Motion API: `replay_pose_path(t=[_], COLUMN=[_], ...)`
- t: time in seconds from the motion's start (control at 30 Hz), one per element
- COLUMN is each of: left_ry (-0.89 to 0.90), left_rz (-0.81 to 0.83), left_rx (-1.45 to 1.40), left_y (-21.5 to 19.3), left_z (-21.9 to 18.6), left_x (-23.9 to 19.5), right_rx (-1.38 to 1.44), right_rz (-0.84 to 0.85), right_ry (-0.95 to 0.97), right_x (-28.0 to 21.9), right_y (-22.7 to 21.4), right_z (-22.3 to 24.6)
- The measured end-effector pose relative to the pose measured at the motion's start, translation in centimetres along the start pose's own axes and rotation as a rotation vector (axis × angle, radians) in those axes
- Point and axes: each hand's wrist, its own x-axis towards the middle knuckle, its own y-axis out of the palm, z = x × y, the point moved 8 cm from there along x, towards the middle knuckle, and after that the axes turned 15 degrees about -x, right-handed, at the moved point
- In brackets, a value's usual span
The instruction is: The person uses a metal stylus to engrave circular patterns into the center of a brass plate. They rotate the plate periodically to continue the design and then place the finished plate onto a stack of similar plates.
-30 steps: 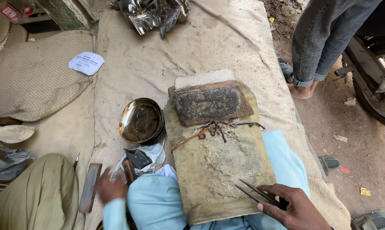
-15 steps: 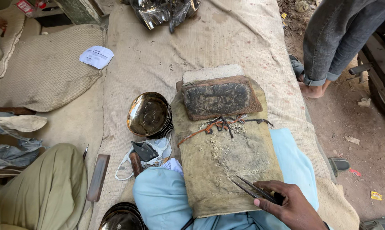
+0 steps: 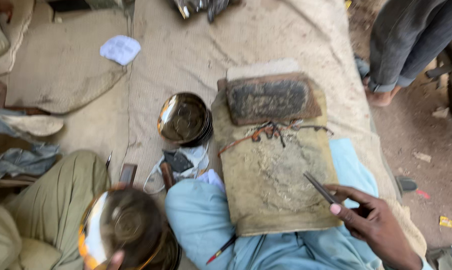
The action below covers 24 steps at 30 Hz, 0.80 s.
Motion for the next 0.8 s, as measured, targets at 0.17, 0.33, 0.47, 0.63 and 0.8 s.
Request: replay_pose_path(t=[0.17,0.33,0.47,0.63,0.8], left_ry=[-0.552,-0.47,-0.406,-0.364,-0.376], left_rz=[0.566,0.991,1.055,1.065,1.063], left_rx=[-0.456,-0.356,-0.209,-0.151,-0.163], left_y=[17.5,29.1,29.6,28.7,28.9], left_z=[6.8,9.7,10.9,11.3,10.8], left_x=[-7.1,-14.1,-16.1,-16.4,-16.5], right_rx=[-0.068,-0.442,-0.616,-0.658,-0.714], right_rz=[-0.139,-0.255,-0.235,-0.242,-0.228], right_ry=[-0.063,-0.222,-0.286,-0.347,-0.344], right_x=[-1.8,-4.4,-5.1,-5.3,-4.7], right_y=[-1.2,-1.0,0.9,2.5,3.0], right_z=[1.4,4.1,5.4,5.7,5.9])
